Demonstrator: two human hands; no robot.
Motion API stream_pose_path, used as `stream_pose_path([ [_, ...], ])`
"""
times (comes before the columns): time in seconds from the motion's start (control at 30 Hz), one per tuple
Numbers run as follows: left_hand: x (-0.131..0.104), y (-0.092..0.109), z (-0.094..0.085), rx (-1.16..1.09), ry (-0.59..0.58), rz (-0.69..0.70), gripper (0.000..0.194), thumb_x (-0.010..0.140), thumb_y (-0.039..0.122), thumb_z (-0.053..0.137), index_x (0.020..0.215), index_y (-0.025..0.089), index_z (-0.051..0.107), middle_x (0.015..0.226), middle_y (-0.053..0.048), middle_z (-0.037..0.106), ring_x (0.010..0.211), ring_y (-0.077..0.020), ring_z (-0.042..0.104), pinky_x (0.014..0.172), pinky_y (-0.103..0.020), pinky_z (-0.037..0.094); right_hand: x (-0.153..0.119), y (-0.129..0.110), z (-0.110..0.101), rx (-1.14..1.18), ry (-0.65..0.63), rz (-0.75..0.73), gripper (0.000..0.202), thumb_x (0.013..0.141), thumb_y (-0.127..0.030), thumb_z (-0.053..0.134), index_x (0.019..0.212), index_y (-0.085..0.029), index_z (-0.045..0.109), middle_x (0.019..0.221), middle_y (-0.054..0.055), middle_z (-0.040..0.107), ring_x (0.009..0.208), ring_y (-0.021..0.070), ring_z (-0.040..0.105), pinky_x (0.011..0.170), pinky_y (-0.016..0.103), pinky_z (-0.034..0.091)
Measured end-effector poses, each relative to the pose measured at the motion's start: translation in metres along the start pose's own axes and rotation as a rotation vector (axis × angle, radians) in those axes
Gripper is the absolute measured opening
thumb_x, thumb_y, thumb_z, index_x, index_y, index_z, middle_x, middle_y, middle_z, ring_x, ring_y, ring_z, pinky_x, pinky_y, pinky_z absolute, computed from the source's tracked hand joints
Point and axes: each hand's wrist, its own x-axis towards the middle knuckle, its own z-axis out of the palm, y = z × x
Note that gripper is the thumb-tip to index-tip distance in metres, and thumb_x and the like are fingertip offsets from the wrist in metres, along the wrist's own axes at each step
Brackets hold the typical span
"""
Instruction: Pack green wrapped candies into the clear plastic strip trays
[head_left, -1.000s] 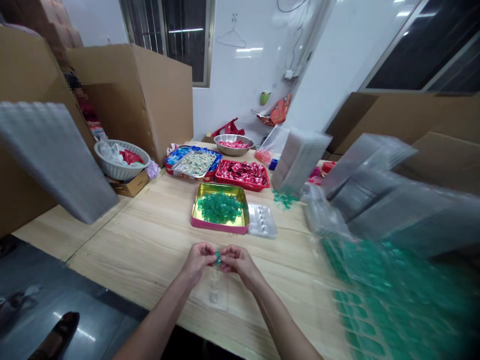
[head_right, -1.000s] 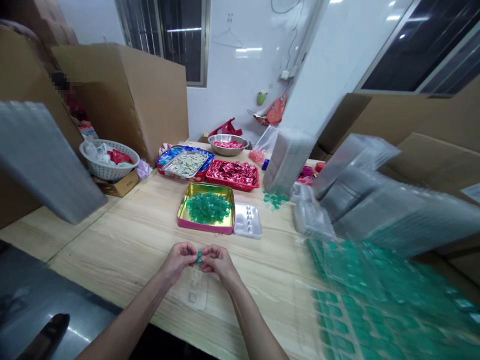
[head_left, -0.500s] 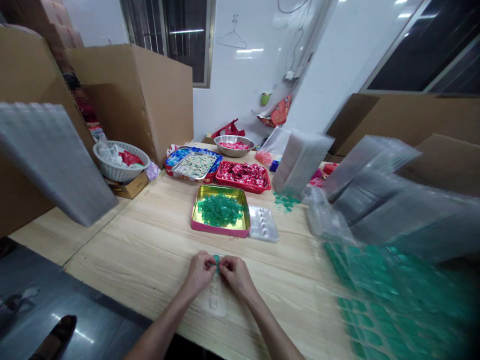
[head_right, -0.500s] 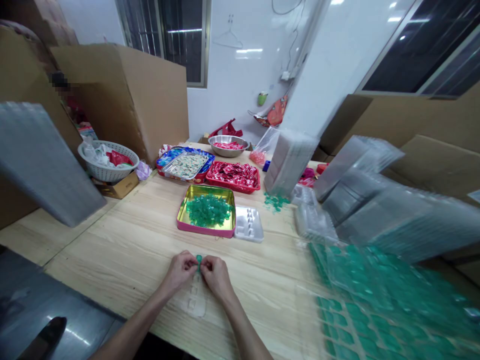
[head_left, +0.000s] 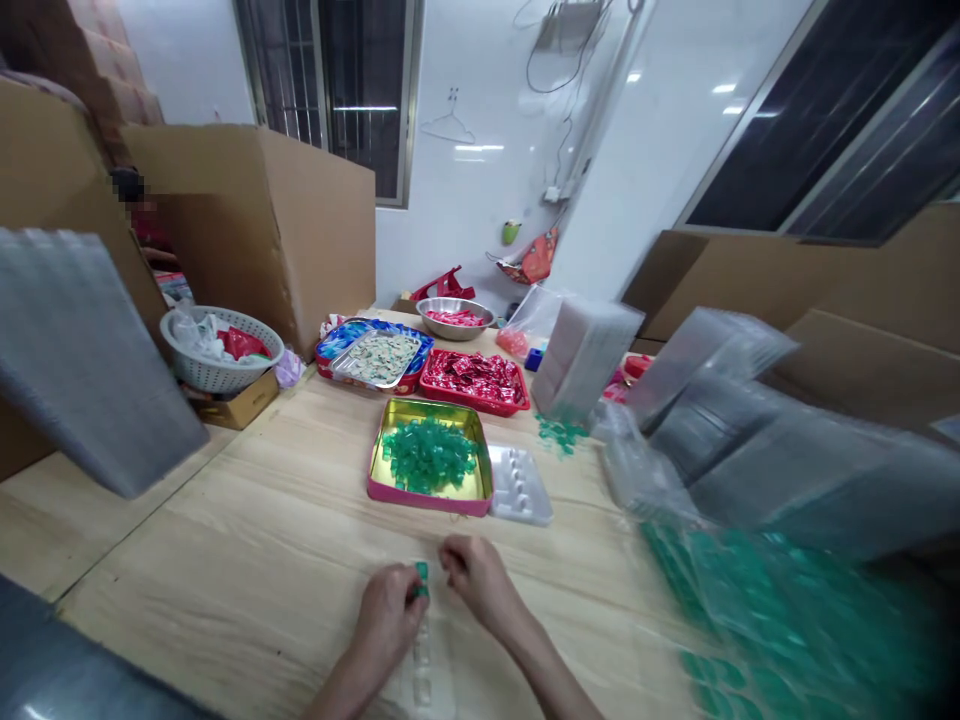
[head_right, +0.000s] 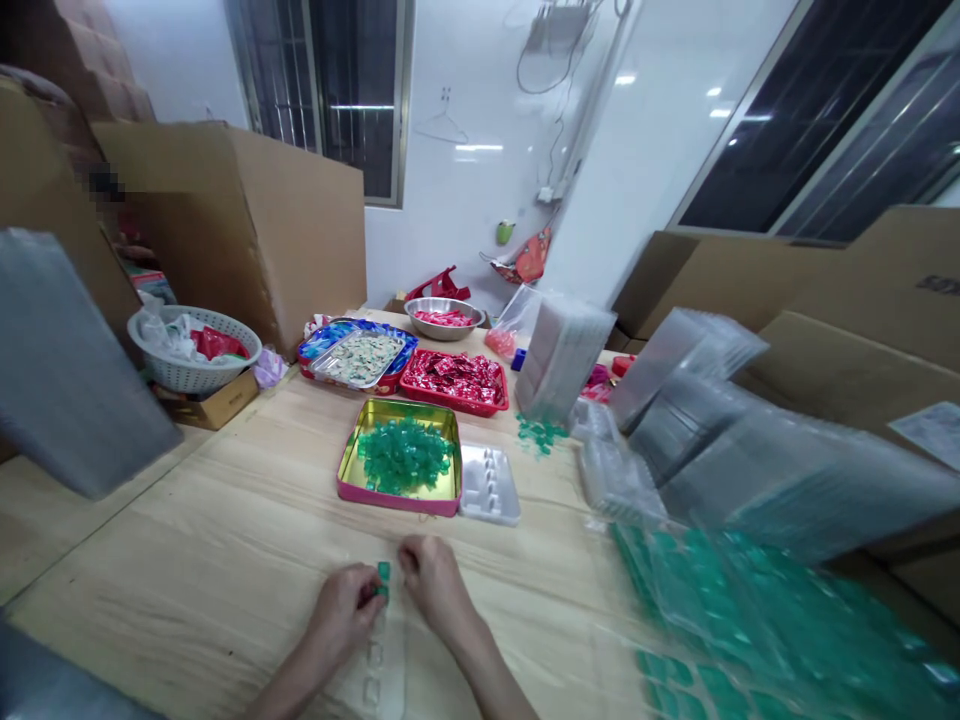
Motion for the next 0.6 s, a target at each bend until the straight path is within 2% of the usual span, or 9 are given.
stream_pose_path([
  [0.07, 0.001, 0.0, 0.0, 0.02, 0.001, 0.003, 0.012, 0.065, 0.013, 0.051, 0.065, 0.018, 0.062, 0.065, -0.003, 0.058, 0.065, -0.0173, 0.051, 0.06, -0.026, 0.03, 0.029, 0.006, -0.017, -0.063, 0.096, -0.009, 0.022, 0.072, -0.013, 0.045, 0.072, -0.017, 0.067, 0.069, 0.005, 0.066, 0.067, 0.0174, 0.059, 0.061, 0.023, 0.037],
  [0.13, 0.002, 0.0, 0.002, 0.007, 0.009, 0.0, 0.012, 0.064, 0.012, 0.051, 0.066, 0.019, 0.062, 0.067, -0.003, 0.058, 0.067, -0.0169, 0.051, 0.062, -0.025, 0.031, 0.061, 0.015, -0.027, -0.159, 0.137, 0.014, 0.023, 0.073, -0.012, 0.047, 0.082, -0.018, 0.067, 0.082, 0.006, 0.066, 0.075, 0.0178, 0.059, 0.068, 0.023, 0.038],
  [0.23, 0.005, 0.0, 0.003, -0.04, 0.016, -0.031, 0.014, 0.062, 0.011, 0.052, 0.066, 0.019, 0.062, 0.068, -0.003, 0.058, 0.067, -0.016, 0.052, 0.063, -0.024, 0.033, 0.101, 0.028, -0.025, -0.277, 0.107, 0.073, 0.034, 0.067, -0.006, 0.049, 0.095, -0.018, 0.066, 0.094, 0.008, 0.064, 0.086, 0.0186, 0.058, 0.074, 0.023, 0.038],
  [0.3, 0.008, 0.0, 0.002, -0.067, 0.018, -0.035, 0.013, 0.06, 0.012, 0.053, 0.066, 0.018, 0.062, 0.066, -0.002, 0.058, 0.065, -0.0156, 0.052, 0.061, -0.024, 0.033, 0.117, 0.034, -0.02, -0.291, 0.084, 0.074, 0.038, 0.065, -0.004, 0.051, 0.096, -0.018, 0.066, 0.095, 0.008, 0.064, 0.088, 0.0194, 0.058, 0.075, 0.023, 0.038],
  [0.43, 0.01, 0.001, -0.007, -0.152, 0.044, -0.02, 0.006, 0.061, 0.019, 0.057, 0.063, 0.017, 0.063, 0.06, -0.001, 0.058, 0.058, -0.0152, 0.051, 0.057, -0.024, 0.033, 0.124, 0.042, -0.017, -0.226, 0.089, 0.04, 0.03, 0.064, -0.006, 0.051, 0.086, -0.019, 0.068, 0.086, 0.007, 0.066, 0.084, 0.0198, 0.059, 0.073, 0.024, 0.039],
  [0.6, 0.015, 0.009, -0.021, -0.386, 0.182, -0.076, 0.016, 0.067, 0.026, 0.055, 0.056, 0.017, 0.061, 0.052, -0.001, 0.057, 0.052, -0.0137, 0.051, 0.052, -0.024, 0.034, 0.099, 0.047, -0.022, -0.078, 0.112, 0.019, 0.023, 0.069, -0.011, 0.047, 0.082, -0.017, 0.066, 0.069, 0.003, 0.065, 0.068, 0.0165, 0.06, 0.064, 0.023, 0.042],
])
